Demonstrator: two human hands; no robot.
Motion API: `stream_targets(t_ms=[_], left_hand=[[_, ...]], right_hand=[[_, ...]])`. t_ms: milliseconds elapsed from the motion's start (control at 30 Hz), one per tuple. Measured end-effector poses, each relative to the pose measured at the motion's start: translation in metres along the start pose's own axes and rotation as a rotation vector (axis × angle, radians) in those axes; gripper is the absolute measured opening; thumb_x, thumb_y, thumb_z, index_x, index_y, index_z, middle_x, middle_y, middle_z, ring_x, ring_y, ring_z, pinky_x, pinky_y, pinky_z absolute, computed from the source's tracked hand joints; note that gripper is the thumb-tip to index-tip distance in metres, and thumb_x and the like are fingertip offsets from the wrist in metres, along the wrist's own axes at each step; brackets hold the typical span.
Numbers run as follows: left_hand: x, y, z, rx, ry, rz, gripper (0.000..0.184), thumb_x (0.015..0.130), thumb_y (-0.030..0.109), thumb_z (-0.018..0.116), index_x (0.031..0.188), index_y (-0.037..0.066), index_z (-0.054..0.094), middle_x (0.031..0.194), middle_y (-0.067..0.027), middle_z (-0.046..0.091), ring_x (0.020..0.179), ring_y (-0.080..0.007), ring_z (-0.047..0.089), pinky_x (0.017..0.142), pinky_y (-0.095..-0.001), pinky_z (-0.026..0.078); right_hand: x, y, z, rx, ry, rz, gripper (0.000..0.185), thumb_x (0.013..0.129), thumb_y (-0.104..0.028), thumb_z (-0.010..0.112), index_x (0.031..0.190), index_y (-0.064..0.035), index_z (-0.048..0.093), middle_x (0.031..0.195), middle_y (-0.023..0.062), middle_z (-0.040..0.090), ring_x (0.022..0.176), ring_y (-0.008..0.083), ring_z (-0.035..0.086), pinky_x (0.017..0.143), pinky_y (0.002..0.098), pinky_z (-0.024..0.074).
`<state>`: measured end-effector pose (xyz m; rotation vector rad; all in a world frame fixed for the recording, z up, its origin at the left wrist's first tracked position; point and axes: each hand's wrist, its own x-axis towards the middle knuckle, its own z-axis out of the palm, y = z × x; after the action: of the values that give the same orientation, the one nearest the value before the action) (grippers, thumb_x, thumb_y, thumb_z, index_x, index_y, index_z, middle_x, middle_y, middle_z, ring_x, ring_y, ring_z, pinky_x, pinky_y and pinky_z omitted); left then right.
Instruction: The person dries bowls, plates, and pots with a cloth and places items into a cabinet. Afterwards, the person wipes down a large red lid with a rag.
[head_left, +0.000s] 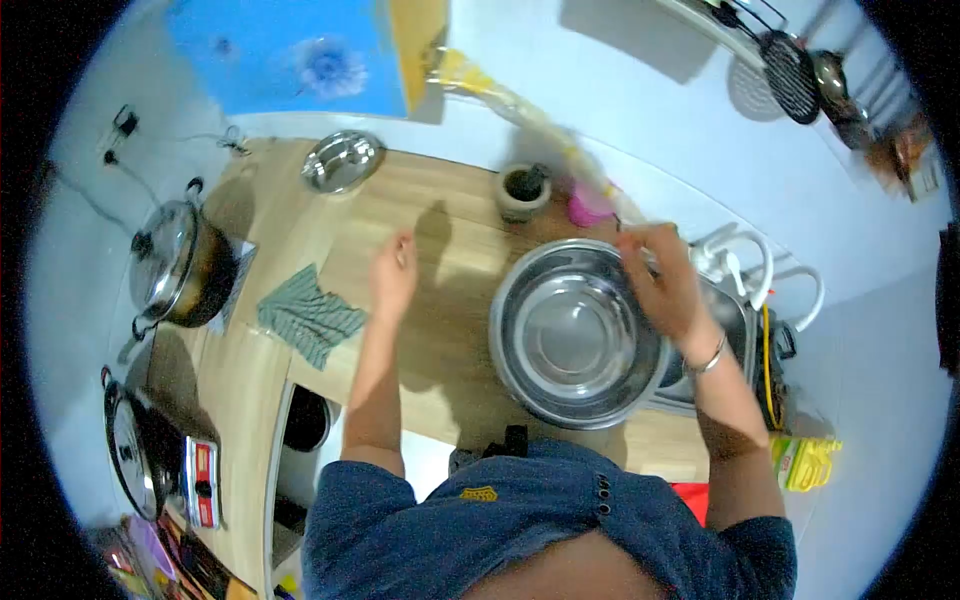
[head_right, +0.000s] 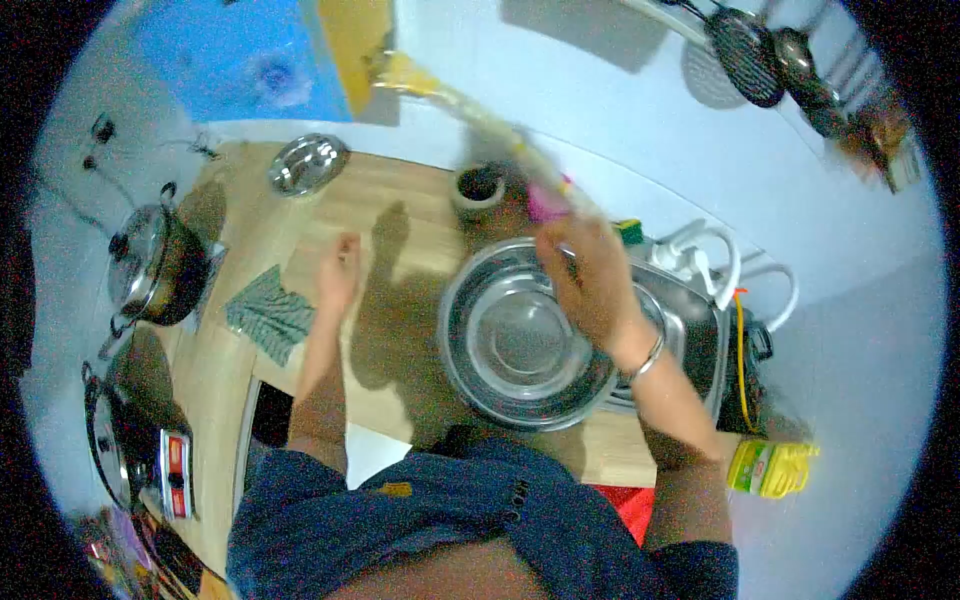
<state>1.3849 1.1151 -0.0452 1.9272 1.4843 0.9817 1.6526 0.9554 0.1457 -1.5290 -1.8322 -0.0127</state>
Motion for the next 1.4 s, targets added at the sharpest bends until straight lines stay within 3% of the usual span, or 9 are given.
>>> stream_targets(t_ms=[167,367,500,567,633,800,1000,1100,1400], left_hand=[[-0.071,-0.116,-0.014,0.853,0.382,-0.160,0.037,0.074,0.022,0.054,0.107,0.008,0.049,0.120,-0.0100,0.043,0.105,-0.0323,0.043,0.089,-0.0502,0.027],[-0.114,-0.145,-0.036,0.882,-0.177,-0.479,0.029,0.072,0.023,0.055,0.097,0.010,0.050,0.103,-0.0140,0.052,0.097,-0.0312,0.050,0.075,-0.0425,0.041],[-0.128,-0.158,-0.014,-0.222,0.221,-0.488,0.035,0.085,0.024,0.041,0.104,-0.004,0.048,0.103,-0.0172,0.053,0.090,-0.0257,0.052,0.080,-0.0350,0.041],[-0.126,-0.079,-0.029,-0.998,-0.191,-0.558,0.039,0.087,0.027,0.041,0.111,-0.004,0.044,0.108,-0.0131,0.050,0.094,-0.0221,0.051,0.080,-0.0330,0.042],[-0.123,-0.004,-0.029,-1.004,-0.479,-0.449,0.045,0.084,0.031,0.047,0.111,-0.004,0.044,0.106,-0.0127,0.051,0.092,-0.0223,0.052,0.077,-0.0333,0.044],[-0.161,0.127,0.010,-0.992,-0.892,-0.145,0.056,0.070,0.028,0.065,0.107,-0.008,0.045,0.095,-0.0119,0.057,0.083,-0.0199,0.056,0.068,-0.0306,0.046],[-0.294,0.258,0.099,-0.610,-2.187,-0.208,0.044,0.070,0.018,0.062,0.106,-0.006,0.051,0.094,-0.0056,0.056,0.085,-0.0144,0.052,0.076,-0.0249,0.040],[-0.389,0.282,0.138,-0.495,-2.298,0.140,0.035,0.082,0.009,0.050,0.113,-0.005,0.046,0.102,-0.0048,0.053,0.093,-0.0121,0.049,0.083,-0.0245,0.037],[-0.628,0.316,0.207,-0.553,-2.367,-0.232,0.036,0.089,0.012,0.039,0.123,0.001,0.037,0.105,-0.0028,0.051,0.093,-0.0097,0.048,0.081,-0.0230,0.039]], right_hand=[[-0.049,-0.010,0.040,0.074,-0.552,-0.025,0.015,0.079,-0.018,0.050,0.082,-0.0061,0.058,0.074,0.0162,0.055,0.070,0.0339,0.053,0.062,0.0425,0.0404],[-0.097,-0.010,0.063,0.225,-0.934,0.248,0.025,0.081,-0.022,0.044,0.100,-0.0074,0.053,0.095,0.0153,0.057,0.086,0.0325,0.055,0.073,0.0397,0.0437],[-0.161,-0.016,0.077,0.436,-0.735,0.191,0.024,0.082,-0.022,0.045,0.096,-0.0049,0.052,0.089,0.0162,0.057,0.082,0.0322,0.055,0.071,0.0397,0.0429],[-0.182,-0.024,0.066,0.482,-0.573,0.228,0.023,0.083,-0.023,0.045,0.095,-0.0043,0.052,0.084,0.0167,0.057,0.079,0.0324,0.055,0.070,0.0390,0.0427],[-0.190,-0.025,0.047,0.473,-0.742,0.391,0.023,0.083,-0.021,0.046,0.098,-0.0047,0.050,0.091,0.0155,0.057,0.081,0.0299,0.055,0.071,0.0373,0.0434],[-0.261,-0.042,0.016,0.679,-0.191,0.671,0.025,0.083,-0.021,0.047,0.100,-0.0033,0.048,0.091,0.0135,0.057,0.080,0.0251,0.056,0.070,0.0337,0.0442],[-0.382,-0.066,-0.045,1.068,0.252,0.990,0.034,0.080,-0.017,0.053,0.110,-0.0036,0.045,0.106,0.0128,0.051,0.097,0.0255,0.048,0.084,0.0336,0.0385],[-0.482,-0.081,-0.034,1.359,0.803,1.075,0.030,0.077,-0.013,0.056,0.105,-0.0033,0.050,0.098,0.0092,0.054,0.089,0.0208,0.052,0.077,0.0305,0.0420],[-0.719,-0.115,-0.092,1.184,1.608,1.279,0.016,0.080,-0.007,0.050,0.096,-0.0028,0.054,0.086,0.0035,0.058,0.077,0.0132,0.055,0.069,0.0261,0.0454]])
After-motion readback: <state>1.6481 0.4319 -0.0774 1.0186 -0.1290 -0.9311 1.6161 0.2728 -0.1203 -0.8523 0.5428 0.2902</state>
